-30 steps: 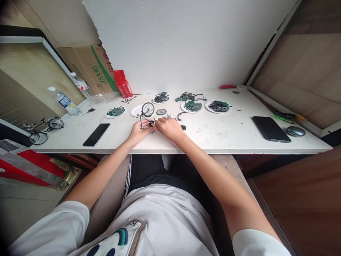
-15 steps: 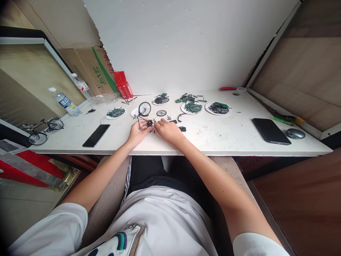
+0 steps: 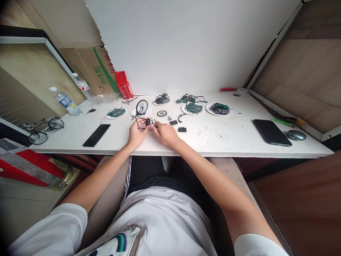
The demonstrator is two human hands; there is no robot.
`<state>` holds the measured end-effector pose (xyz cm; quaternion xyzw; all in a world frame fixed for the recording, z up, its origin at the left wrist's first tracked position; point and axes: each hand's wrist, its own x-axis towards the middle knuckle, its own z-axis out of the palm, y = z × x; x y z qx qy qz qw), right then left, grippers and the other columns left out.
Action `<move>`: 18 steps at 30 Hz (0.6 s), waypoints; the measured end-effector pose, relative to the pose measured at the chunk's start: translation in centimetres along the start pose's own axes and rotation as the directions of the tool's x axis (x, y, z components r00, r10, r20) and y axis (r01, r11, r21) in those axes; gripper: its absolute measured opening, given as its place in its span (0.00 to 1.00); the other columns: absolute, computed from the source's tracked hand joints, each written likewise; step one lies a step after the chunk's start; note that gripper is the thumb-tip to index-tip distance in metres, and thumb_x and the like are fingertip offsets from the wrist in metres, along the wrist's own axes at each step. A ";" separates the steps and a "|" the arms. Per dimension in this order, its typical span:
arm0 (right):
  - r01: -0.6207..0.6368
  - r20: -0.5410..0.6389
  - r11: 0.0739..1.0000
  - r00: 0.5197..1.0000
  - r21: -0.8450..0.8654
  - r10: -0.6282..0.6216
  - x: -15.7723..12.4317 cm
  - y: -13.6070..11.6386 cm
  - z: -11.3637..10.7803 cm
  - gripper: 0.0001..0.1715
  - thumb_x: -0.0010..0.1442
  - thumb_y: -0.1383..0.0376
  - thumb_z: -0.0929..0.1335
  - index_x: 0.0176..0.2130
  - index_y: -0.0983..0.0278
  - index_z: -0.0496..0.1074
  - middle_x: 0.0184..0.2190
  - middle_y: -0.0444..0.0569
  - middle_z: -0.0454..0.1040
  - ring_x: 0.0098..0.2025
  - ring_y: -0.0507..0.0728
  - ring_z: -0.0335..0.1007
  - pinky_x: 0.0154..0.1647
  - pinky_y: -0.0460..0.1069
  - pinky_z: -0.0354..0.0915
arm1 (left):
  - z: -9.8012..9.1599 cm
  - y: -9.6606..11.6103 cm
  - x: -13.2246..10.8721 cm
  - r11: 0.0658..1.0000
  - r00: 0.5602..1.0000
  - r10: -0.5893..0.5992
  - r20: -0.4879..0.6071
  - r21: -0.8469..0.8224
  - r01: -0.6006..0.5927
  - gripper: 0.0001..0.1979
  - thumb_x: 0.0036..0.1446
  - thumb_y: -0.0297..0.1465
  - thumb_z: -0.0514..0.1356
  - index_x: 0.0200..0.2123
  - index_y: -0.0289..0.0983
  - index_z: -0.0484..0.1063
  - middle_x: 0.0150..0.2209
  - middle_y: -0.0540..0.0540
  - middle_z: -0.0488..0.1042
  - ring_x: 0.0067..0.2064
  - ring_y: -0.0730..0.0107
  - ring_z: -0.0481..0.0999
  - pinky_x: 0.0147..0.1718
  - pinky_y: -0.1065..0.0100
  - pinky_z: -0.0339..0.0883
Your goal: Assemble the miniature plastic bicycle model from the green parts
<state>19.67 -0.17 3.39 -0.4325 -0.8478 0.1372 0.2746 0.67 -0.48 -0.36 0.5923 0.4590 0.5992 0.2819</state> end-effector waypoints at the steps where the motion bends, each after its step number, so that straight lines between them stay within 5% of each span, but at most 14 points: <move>1: 0.042 -0.001 0.991 0.999 -0.130 -0.042 -0.1 0.1 -0.2 0.24 0.81 0.52 0.58 0.45 0.65 0.74 0.36 0.55 0.82 0.36 0.59 0.76 0.35 0.49 0.56 | 0.0 0.0 0.0 1.000 1.000 -0.005 0.003 -0.005 0.005 0.22 0.59 0.33 0.72 0.55 0.38 0.75 0.50 0.39 0.82 0.47 0.62 0.83 0.49 0.63 0.75; 3: 0.133 0.030 0.943 0.991 -0.304 -0.131 -0.2 0.2 -0.5 0.22 0.81 0.56 0.59 0.46 0.66 0.74 0.39 0.60 0.82 0.41 0.62 0.76 0.34 0.50 0.55 | 0.1 -0.1 0.0 1.000 1.000 -0.006 0.005 -0.002 0.006 0.22 0.58 0.33 0.72 0.55 0.39 0.75 0.50 0.39 0.82 0.46 0.63 0.83 0.49 0.63 0.74; 6: 0.145 0.032 0.939 0.989 -0.313 -0.142 -0.2 0.2 -0.4 0.23 0.81 0.57 0.58 0.43 0.66 0.74 0.38 0.60 0.82 0.40 0.61 0.75 0.34 0.50 0.55 | 0.1 0.1 -0.2 1.000 1.000 0.003 0.002 0.011 -0.003 0.21 0.59 0.33 0.72 0.54 0.39 0.75 0.50 0.39 0.82 0.45 0.63 0.83 0.48 0.63 0.74; 10: -0.036 0.007 0.983 0.999 0.178 0.036 0.0 -0.2 0.6 0.30 0.81 0.50 0.55 0.34 0.62 0.70 0.28 0.50 0.76 0.29 0.56 0.68 0.34 0.49 0.57 | 0.1 0.3 -0.3 1.000 1.000 0.020 -0.009 0.015 -0.020 0.21 0.60 0.34 0.72 0.54 0.39 0.74 0.51 0.39 0.82 0.48 0.61 0.83 0.52 0.61 0.75; 12: -0.122 0.093 0.862 0.992 0.492 0.088 0.1 -0.6 1.1 0.37 0.79 0.43 0.52 0.30 0.60 0.66 0.21 0.44 0.67 0.24 0.54 0.62 0.31 0.49 0.58 | 0.1 0.3 -0.3 0.999 0.999 0.028 -0.016 0.020 -0.028 0.21 0.60 0.34 0.72 0.55 0.39 0.74 0.51 0.39 0.82 0.48 0.61 0.83 0.53 0.60 0.76; 14: -0.195 0.158 0.758 0.980 0.622 0.122 0.1 -0.8 1.3 0.39 0.77 0.38 0.51 0.30 0.59 0.64 0.18 0.41 0.60 0.22 0.54 0.58 0.29 0.49 0.58 | 0.1 0.2 -0.2 0.999 0.999 0.027 -0.016 0.020 -0.027 0.21 0.60 0.35 0.72 0.55 0.39 0.74 0.50 0.39 0.83 0.48 0.61 0.83 0.53 0.60 0.76; 16: -0.195 0.136 0.807 0.980 0.557 0.144 0.0 -0.9 1.2 0.38 0.78 0.40 0.52 0.29 0.59 0.64 0.20 0.43 0.63 0.24 0.55 0.61 0.30 0.49 0.57 | 0.1 -0.1 -0.1 1.000 1.000 0.019 -0.003 0.007 -0.019 0.21 0.60 0.34 0.72 0.55 0.39 0.75 0.50 0.38 0.83 0.48 0.61 0.84 0.52 0.61 0.76; 18: -0.159 0.055 0.935 0.987 0.318 0.149 -0.1 -0.8 0.9 0.33 0.80 0.45 0.55 0.32 0.60 0.67 0.25 0.47 0.72 0.28 0.56 0.66 0.32 0.49 0.56 | 0.1 -0.4 0.0 1.000 1.000 0.011 0.005 -0.014 -0.011 0.21 0.59 0.34 0.72 0.55 0.38 0.75 0.50 0.38 0.83 0.48 0.62 0.84 0.52 0.61 0.77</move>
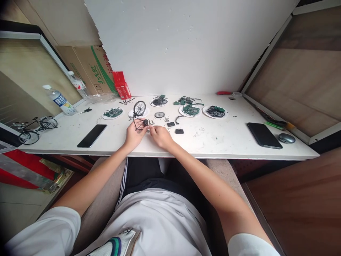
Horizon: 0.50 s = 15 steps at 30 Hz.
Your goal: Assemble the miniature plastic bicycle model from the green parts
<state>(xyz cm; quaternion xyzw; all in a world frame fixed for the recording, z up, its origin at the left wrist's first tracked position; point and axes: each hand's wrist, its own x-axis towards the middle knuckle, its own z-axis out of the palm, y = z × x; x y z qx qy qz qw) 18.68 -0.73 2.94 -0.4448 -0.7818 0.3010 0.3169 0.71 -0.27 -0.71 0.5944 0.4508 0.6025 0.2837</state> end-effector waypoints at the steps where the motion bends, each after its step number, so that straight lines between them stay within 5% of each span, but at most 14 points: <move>1: 0.021 -0.032 0.986 0.999 -0.164 -0.027 -0.1 0.0 -0.2 0.29 0.80 0.49 0.56 0.36 0.61 0.70 0.28 0.49 0.76 0.30 0.57 0.68 0.33 0.49 0.55 | 0.0 -0.2 0.1 1.000 1.000 -0.004 0.001 -0.012 0.004 0.22 0.59 0.33 0.72 0.55 0.38 0.75 0.50 0.38 0.83 0.49 0.62 0.84 0.52 0.62 0.77; 5: 0.186 0.017 0.764 0.975 -0.617 -0.223 -0.1 0.2 -1.1 0.22 0.81 0.57 0.57 0.46 0.65 0.73 0.39 0.59 0.82 0.39 0.61 0.75 0.33 0.51 0.52 | -0.1 -0.8 0.2 0.999 1.000 -0.007 0.007 -0.031 0.007 0.21 0.60 0.34 0.71 0.55 0.38 0.75 0.49 0.38 0.83 0.49 0.62 0.84 0.52 0.62 0.77; 9: 0.253 0.085 0.700 0.960 -0.667 -0.267 0.0 0.5 -1.3 0.24 0.82 0.59 0.56 0.44 0.67 0.75 0.40 0.62 0.82 0.42 0.62 0.75 0.34 0.51 0.52 | -0.1 -1.0 0.2 1.000 1.000 0.012 0.011 -0.001 -0.012 0.20 0.61 0.34 0.70 0.55 0.38 0.74 0.47 0.40 0.84 0.47 0.63 0.85 0.50 0.63 0.78; 12: 0.114 -0.016 0.881 0.991 -0.458 -0.136 0.1 0.5 -0.7 0.24 0.81 0.56 0.58 0.40 0.64 0.74 0.34 0.56 0.81 0.36 0.59 0.73 0.36 0.50 0.53 | -0.1 -0.9 0.1 0.999 0.999 0.037 -0.013 0.033 -0.037 0.20 0.61 0.34 0.71 0.54 0.38 0.74 0.46 0.41 0.84 0.45 0.63 0.85 0.48 0.64 0.79; 15: -0.027 -0.016 0.993 0.999 0.117 0.029 0.3 0.2 0.2 0.30 0.80 0.48 0.56 0.32 0.61 0.67 0.23 0.47 0.71 0.27 0.55 0.65 0.34 0.49 0.56 | -0.1 -0.6 -0.1 0.994 0.996 0.084 -0.023 0.072 -0.082 0.18 0.62 0.34 0.70 0.54 0.39 0.74 0.46 0.41 0.84 0.44 0.63 0.86 0.47 0.63 0.79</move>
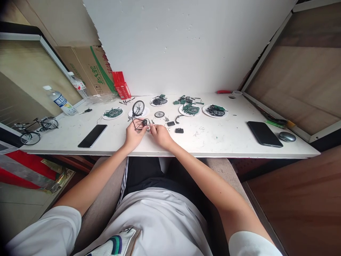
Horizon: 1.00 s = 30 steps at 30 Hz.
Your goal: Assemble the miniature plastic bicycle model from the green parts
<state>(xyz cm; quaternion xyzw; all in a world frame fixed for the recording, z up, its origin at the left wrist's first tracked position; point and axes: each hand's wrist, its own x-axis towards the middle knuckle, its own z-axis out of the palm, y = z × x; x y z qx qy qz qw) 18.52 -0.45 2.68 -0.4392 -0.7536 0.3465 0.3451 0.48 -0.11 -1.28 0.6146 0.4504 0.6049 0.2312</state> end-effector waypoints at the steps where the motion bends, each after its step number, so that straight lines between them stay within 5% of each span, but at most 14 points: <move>1: -0.069 0.034 0.979 0.997 0.192 0.064 0.0 -0.1 0.3 0.32 0.79 0.45 0.55 0.31 0.60 0.65 0.20 0.43 0.65 0.24 0.54 0.61 0.32 0.49 0.56 | 0.0 0.1 0.0 1.000 1.000 0.019 -0.002 0.013 -0.019 0.18 0.63 0.33 0.69 0.54 0.39 0.74 0.47 0.41 0.84 0.45 0.63 0.86 0.48 0.62 0.79; 3: -0.167 0.101 0.899 0.985 0.405 0.138 0.1 -0.2 0.6 0.33 0.77 0.40 0.56 0.32 0.59 0.63 0.19 0.39 0.58 0.21 0.53 0.56 0.29 0.49 0.56 | 0.0 0.1 0.0 0.998 0.999 0.048 -0.003 0.029 -0.048 0.17 0.63 0.33 0.68 0.55 0.39 0.74 0.47 0.41 0.84 0.45 0.63 0.86 0.50 0.61 0.79; 5: -0.142 0.071 0.921 0.990 0.363 0.124 0.0 -0.3 0.5 0.33 0.78 0.41 0.56 0.31 0.59 0.63 0.20 0.41 0.60 0.22 0.53 0.57 0.29 0.49 0.56 | 0.0 0.0 0.0 0.998 0.999 0.048 0.003 0.029 -0.048 0.18 0.63 0.33 0.69 0.55 0.39 0.74 0.48 0.40 0.84 0.46 0.62 0.86 0.51 0.61 0.79; 8: 0.037 -0.056 0.995 0.998 -0.097 -0.042 -0.1 -0.3 -0.3 0.29 0.80 0.48 0.57 0.33 0.61 0.67 0.26 0.47 0.71 0.29 0.55 0.65 0.33 0.49 0.55 | 0.1 -0.1 0.1 1.000 1.000 0.013 0.013 0.009 -0.013 0.20 0.63 0.35 0.70 0.56 0.39 0.74 0.50 0.39 0.84 0.48 0.62 0.86 0.50 0.61 0.79; 11: 0.210 0.021 0.805 0.971 -0.555 -0.238 0.0 0.0 -1.6 0.21 0.80 0.54 0.60 0.41 0.63 0.71 0.36 0.55 0.79 0.36 0.59 0.71 0.34 0.51 0.50 | 0.1 0.0 0.2 1.000 1.000 -0.014 0.019 -0.009 0.015 0.21 0.62 0.35 0.70 0.56 0.38 0.75 0.50 0.38 0.84 0.48 0.62 0.86 0.49 0.62 0.79; 13: 0.287 0.113 0.685 0.951 -0.669 -0.288 0.1 0.2 -2.3 0.22 0.81 0.56 0.59 0.42 0.65 0.72 0.39 0.59 0.80 0.39 0.61 0.72 0.35 0.51 0.49 | 0.1 0.1 0.1 1.000 0.999 -0.026 0.028 -0.010 0.026 0.20 0.62 0.35 0.70 0.56 0.38 0.75 0.49 0.38 0.84 0.47 0.62 0.86 0.48 0.63 0.79; 15: 0.285 0.127 0.676 0.953 -0.680 -0.273 0.2 0.6 -2.5 0.22 0.81 0.56 0.59 0.41 0.65 0.73 0.36 0.59 0.80 0.37 0.60 0.72 0.34 0.52 0.48 | 0.1 0.3 0.1 1.000 0.999 -0.031 0.037 -0.001 0.031 0.20 0.62 0.34 0.70 0.55 0.38 0.75 0.49 0.39 0.84 0.47 0.62 0.86 0.47 0.64 0.78; 18: 0.179 0.018 0.853 0.981 -0.490 -0.195 0.2 0.8 -1.6 0.23 0.80 0.54 0.60 0.38 0.63 0.71 0.29 0.52 0.76 0.30 0.57 0.66 0.34 0.51 0.49 | 0.1 0.6 0.0 1.000 0.999 0.002 0.032 0.026 -0.003 0.18 0.63 0.33 0.68 0.55 0.38 0.74 0.48 0.39 0.85 0.46 0.62 0.86 0.47 0.64 0.79; 21: 0.035 0.034 0.996 0.999 0.078 -0.038 -0.1 0.3 -0.4 0.29 0.80 0.47 0.58 0.32 0.60 0.66 0.21 0.43 0.65 0.24 0.54 0.60 0.33 0.49 0.54 | 0.0 0.8 -0.2 0.996 0.998 0.065 0.009 0.068 -0.066 0.17 0.65 0.32 0.67 0.55 0.38 0.74 0.48 0.40 0.85 0.45 0.62 0.87 0.49 0.61 0.80; 24: -0.212 0.209 0.818 0.971 0.535 0.115 -0.2 -0.4 0.1 0.30 0.76 0.40 0.60 0.33 0.59 0.64 0.17 0.36 0.54 0.20 0.52 0.52 0.29 0.49 0.54 | -0.1 1.0 -0.2 0.987 0.994 0.113 -0.003 0.118 -0.112 0.15 0.66 0.31 0.66 0.55 0.39 0.74 0.48 0.40 0.85 0.46 0.61 0.87 0.52 0.59 0.80; 27: -0.292 0.265 0.725 0.952 0.623 0.156 0.0 -0.6 -0.3 0.29 0.74 0.41 0.65 0.32 0.60 0.65 0.17 0.35 0.52 0.19 0.50 0.49 0.26 0.48 0.52 | -0.1 0.9 -0.2 0.986 0.993 0.114 0.012 0.122 -0.115 0.17 0.66 0.31 0.66 0.56 0.39 0.74 0.49 0.40 0.85 0.47 0.61 0.87 0.52 0.59 0.80; 30: -0.241 0.202 0.784 0.968 0.573 0.151 0.3 -0.1 -0.6 0.28 0.74 0.44 0.66 0.30 0.60 0.63 0.19 0.35 0.53 0.21 0.49 0.48 0.27 0.47 0.52 | 0.0 0.6 0.0 0.990 0.995 0.095 0.023 0.106 -0.097 0.19 0.64 0.32 0.68 0.57 0.39 0.74 0.50 0.39 0.85 0.48 0.60 0.87 0.52 0.59 0.80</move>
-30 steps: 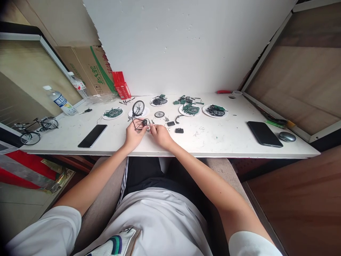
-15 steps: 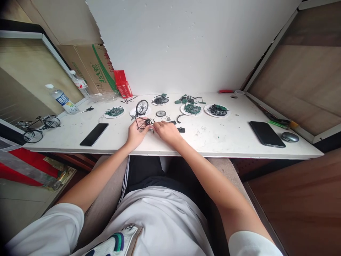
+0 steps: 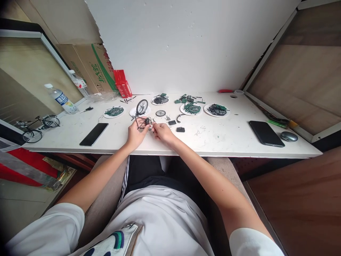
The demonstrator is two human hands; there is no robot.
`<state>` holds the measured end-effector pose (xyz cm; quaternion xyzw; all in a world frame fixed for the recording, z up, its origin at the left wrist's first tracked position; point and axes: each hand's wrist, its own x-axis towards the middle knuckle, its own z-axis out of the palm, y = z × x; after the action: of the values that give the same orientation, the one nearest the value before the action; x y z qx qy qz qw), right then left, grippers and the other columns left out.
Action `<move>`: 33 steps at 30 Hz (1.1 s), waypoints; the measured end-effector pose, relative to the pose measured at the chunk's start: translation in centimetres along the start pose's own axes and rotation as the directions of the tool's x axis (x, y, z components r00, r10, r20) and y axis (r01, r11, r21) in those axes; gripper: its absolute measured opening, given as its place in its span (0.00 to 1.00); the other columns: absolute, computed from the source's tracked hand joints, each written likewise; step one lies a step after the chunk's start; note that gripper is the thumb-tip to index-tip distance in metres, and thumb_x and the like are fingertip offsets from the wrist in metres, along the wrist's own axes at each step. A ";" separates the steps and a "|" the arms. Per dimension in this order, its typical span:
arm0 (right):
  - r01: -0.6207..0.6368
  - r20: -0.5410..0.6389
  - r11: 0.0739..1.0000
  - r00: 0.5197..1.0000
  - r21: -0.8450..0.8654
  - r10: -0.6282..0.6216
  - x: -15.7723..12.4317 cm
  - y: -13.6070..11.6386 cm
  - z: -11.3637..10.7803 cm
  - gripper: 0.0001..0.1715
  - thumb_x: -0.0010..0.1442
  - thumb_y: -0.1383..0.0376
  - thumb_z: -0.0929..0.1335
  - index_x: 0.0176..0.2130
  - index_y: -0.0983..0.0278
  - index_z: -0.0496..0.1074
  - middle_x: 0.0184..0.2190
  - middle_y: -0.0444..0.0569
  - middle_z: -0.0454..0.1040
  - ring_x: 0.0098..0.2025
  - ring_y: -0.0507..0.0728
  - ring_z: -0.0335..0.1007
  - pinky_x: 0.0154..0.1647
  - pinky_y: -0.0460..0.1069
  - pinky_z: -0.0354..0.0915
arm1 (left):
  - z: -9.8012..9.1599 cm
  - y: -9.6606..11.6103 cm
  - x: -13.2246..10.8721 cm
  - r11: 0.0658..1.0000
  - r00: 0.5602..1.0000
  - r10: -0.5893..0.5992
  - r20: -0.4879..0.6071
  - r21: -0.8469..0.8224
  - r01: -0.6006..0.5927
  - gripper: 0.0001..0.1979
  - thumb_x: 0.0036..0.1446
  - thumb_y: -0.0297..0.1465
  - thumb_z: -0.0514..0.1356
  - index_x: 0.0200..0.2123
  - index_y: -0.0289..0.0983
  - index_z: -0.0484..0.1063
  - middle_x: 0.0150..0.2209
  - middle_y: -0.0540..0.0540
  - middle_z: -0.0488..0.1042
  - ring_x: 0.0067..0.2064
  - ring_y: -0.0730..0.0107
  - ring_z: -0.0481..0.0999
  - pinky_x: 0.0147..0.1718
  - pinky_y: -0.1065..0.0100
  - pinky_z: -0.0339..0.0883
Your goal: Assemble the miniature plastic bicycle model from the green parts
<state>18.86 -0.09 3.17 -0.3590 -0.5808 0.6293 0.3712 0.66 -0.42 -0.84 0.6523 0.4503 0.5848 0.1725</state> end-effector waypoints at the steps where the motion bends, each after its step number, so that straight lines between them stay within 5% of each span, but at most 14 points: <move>1: 0.037 -0.025 0.997 0.999 -0.064 -0.038 0.1 0.1 -0.1 0.28 0.74 0.45 0.65 0.30 0.59 0.62 0.19 0.36 0.55 0.21 0.50 0.50 0.27 0.47 0.52 | 0.0 -0.1 0.0 1.000 1.000 -0.014 0.004 -0.010 0.014 0.19 0.64 0.33 0.69 0.57 0.39 0.75 0.50 0.38 0.85 0.49 0.60 0.86 0.53 0.58 0.80; 3: 0.125 -0.055 0.959 0.988 -0.253 -0.144 0.2 0.3 -0.2 0.25 0.76 0.48 0.63 0.31 0.60 0.62 0.22 0.40 0.62 0.24 0.51 0.57 0.30 0.48 0.55 | 0.1 -0.5 0.1 0.998 0.999 -0.048 0.012 -0.043 0.048 0.19 0.63 0.34 0.69 0.57 0.39 0.75 0.51 0.38 0.84 0.48 0.59 0.86 0.51 0.59 0.80; 5: 0.199 -0.041 0.826 0.965 -0.527 -0.258 0.0 0.3 -0.3 0.22 0.78 0.53 0.61 0.34 0.61 0.65 0.28 0.45 0.71 0.30 0.54 0.65 0.34 0.48 0.58 | 0.1 -0.8 0.1 0.994 0.997 -0.075 0.021 -0.083 0.077 0.20 0.63 0.34 0.69 0.57 0.39 0.74 0.51 0.37 0.84 0.49 0.59 0.86 0.51 0.59 0.81; 8: 0.219 0.073 0.390 0.932 -0.895 -0.355 -0.3 0.0 -0.5 0.20 0.80 0.57 0.59 0.42 0.64 0.71 0.36 0.55 0.80 0.36 0.59 0.72 0.37 0.50 0.55 | 0.2 -1.2 0.1 0.985 0.994 -0.104 0.025 -0.138 0.107 0.20 0.63 0.34 0.68 0.57 0.39 0.74 0.50 0.38 0.84 0.49 0.60 0.86 0.51 0.59 0.81; 10: 0.208 0.154 0.133 0.930 -0.969 -0.333 -0.5 -0.2 -0.8 0.22 0.81 0.57 0.57 0.45 0.66 0.73 0.37 0.60 0.82 0.38 0.61 0.74 0.36 0.51 0.52 | 0.2 -1.2 0.1 0.979 0.992 -0.117 0.045 -0.161 0.123 0.20 0.63 0.34 0.68 0.57 0.39 0.74 0.49 0.38 0.84 0.48 0.61 0.86 0.51 0.60 0.80; 12: 0.190 0.164 0.060 0.938 -0.980 -0.306 -0.5 -0.2 -1.0 0.24 0.81 0.56 0.57 0.47 0.67 0.74 0.36 0.61 0.82 0.36 0.62 0.75 0.35 0.51 0.51 | 0.2 -0.9 0.1 0.978 0.992 -0.118 0.051 -0.168 0.125 0.19 0.63 0.34 0.68 0.56 0.39 0.74 0.49 0.39 0.84 0.47 0.61 0.86 0.50 0.60 0.80; 14: 0.164 0.103 0.169 0.941 -0.972 -0.323 -0.5 0.0 -0.9 0.24 0.81 0.55 0.58 0.45 0.66 0.74 0.34 0.59 0.82 0.34 0.61 0.74 0.35 0.51 0.51 | 0.2 -0.5 -0.1 0.981 0.993 -0.106 0.042 -0.159 0.112 0.19 0.64 0.35 0.68 0.56 0.39 0.74 0.48 0.39 0.84 0.47 0.61 0.86 0.51 0.60 0.80; 16: 0.182 0.028 0.420 0.937 -0.889 -0.347 -0.5 0.2 -0.5 0.25 0.81 0.53 0.58 0.40 0.63 0.73 0.31 0.54 0.81 0.31 0.59 0.72 0.35 0.50 0.53 | 0.1 0.0 -0.2 0.987 0.996 -0.085 0.019 -0.133 0.087 0.18 0.64 0.35 0.68 0.56 0.39 0.74 0.48 0.40 0.84 0.47 0.61 0.86 0.50 0.60 0.80; 18: 0.202 -0.035 0.736 0.955 -0.646 -0.293 -0.6 0.3 0.2 0.30 0.80 0.47 0.56 0.35 0.60 0.69 0.24 0.48 0.74 0.26 0.56 0.67 0.33 0.50 0.57 | 0.1 0.4 -0.3 0.994 0.998 -0.058 -0.003 -0.096 0.057 0.18 0.65 0.35 0.67 0.56 0.40 0.74 0.48 0.40 0.84 0.48 0.61 0.86 0.53 0.59 0.80; 20: 0.129 -0.042 0.952 0.988 -0.279 -0.146 -0.7 0.2 0.8 0.33 0.77 0.39 0.57 0.33 0.59 0.66 0.16 0.40 0.62 0.20 0.54 0.59 0.30 0.49 0.58 | 0.0 0.7 -0.4 0.998 0.999 -0.031 -0.019 -0.051 0.030 0.17 0.65 0.34 0.67 0.56 0.40 0.74 0.50 0.40 0.84 0.49 0.61 0.86 0.55 0.58 0.79; 24: 0.008 0.001 0.995 1.000 0.100 -0.008 -0.8 -0.3 1.2 0.31 0.71 0.38 0.67 0.32 0.60 0.66 0.15 0.35 0.55 0.18 0.51 0.55 0.28 0.48 0.58 | 0.0 0.7 -0.2 1.000 0.999 -0.017 -0.030 -0.012 0.017 0.18 0.65 0.33 0.67 0.57 0.40 0.75 0.51 0.39 0.84 0.50 0.60 0.86 0.56 0.58 0.78; 30: -0.102 -0.020 0.994 0.995 0.028 0.102 -0.7 -1.4 0.0 0.23 0.74 0.50 0.66 0.32 0.62 0.70 0.17 0.36 0.52 0.21 0.51 0.57 0.24 0.47 0.49 | 0.1 -0.1 0.1 0.994 0.997 -0.078 0.012 -0.077 0.079 0.21 0.62 0.33 0.70 0.57 0.39 0.75 0.51 0.38 0.84 0.52 0.59 0.85 0.51 0.61 0.79; 33: -0.024 -0.103 0.996 0.995 -0.082 0.015 -0.4 -2.2 -1.5 0.22 0.73 0.51 0.66 0.31 0.61 0.69 0.20 0.38 0.54 0.22 0.52 0.57 0.25 0.47 0.49 | 0.1 -0.4 0.3 0.983 0.991 -0.133 0.022 -0.121 0.135 0.21 0.60 0.34 0.71 0.56 0.38 0.76 0.50 0.38 0.84 0.48 0.61 0.85 0.46 0.64 0.79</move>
<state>20.50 0.40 5.30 -0.4116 -0.5830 0.5889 0.3793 0.61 0.06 -0.99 0.6127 0.4553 0.5938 0.2543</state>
